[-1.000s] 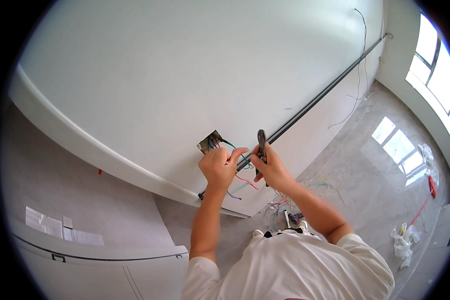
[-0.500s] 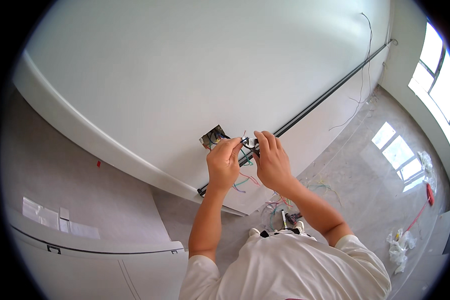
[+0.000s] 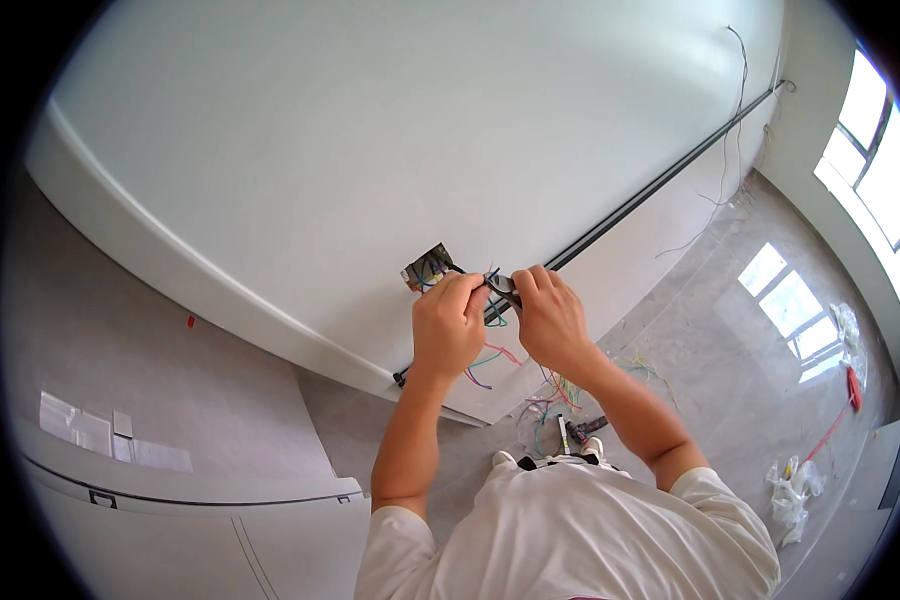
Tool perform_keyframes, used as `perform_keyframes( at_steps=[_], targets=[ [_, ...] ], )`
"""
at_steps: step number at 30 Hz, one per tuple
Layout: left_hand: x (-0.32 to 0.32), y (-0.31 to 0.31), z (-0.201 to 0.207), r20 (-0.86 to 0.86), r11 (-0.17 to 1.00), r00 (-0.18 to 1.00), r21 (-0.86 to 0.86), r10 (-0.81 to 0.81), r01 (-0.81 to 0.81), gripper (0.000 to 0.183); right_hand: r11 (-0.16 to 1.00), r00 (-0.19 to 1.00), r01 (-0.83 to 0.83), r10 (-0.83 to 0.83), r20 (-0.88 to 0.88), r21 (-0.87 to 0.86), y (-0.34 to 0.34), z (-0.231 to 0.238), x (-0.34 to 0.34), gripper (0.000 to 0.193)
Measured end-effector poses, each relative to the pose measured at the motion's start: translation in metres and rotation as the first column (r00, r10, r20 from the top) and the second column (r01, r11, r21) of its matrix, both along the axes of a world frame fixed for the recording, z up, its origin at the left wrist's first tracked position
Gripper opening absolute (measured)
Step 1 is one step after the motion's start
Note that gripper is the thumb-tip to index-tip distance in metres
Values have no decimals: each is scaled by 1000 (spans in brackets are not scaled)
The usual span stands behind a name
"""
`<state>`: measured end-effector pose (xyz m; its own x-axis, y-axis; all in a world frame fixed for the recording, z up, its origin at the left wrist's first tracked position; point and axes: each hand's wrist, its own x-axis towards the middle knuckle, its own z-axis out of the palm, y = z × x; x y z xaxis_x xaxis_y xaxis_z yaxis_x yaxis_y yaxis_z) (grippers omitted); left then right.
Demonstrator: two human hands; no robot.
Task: The person installs a rectangular electrical fixture on the ceiling by positioning a dark cover plate over the junction box and securing it with a cordless drill. They then move to a wall outlet, strip the ends of several colored wires using pliers, and prepare them for connection.
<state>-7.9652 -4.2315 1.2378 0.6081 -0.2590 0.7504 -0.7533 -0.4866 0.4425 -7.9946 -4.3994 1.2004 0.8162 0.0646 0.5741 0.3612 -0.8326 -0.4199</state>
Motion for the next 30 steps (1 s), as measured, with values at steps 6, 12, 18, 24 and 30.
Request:
perform_keyframes(
  at_steps=[6,12,18,24,30],
  targets=[
    [9,4,-5,118,994,992,95,39,-51,45,959,934,-210,254,-250,190,-9,2,-6,21],
    [15,1,-21,193,935,920,27,342,-353,55,382,802,122,505,-318,916,-6,-1,-2,19],
    [-10,0,4,-283,918,945,-394,-163,40,30,502,842,-180,523,-130,846,-2,5,2,31],
    [-10,12,0,-196,950,971,-304,-140,75,10,349,795,-301,606,31,887,14,30,14,15],
    [-17,9,0,-271,921,959,-389,-81,-32,6,655,865,-495,431,256,571,20,23,23,19]
  ],
)
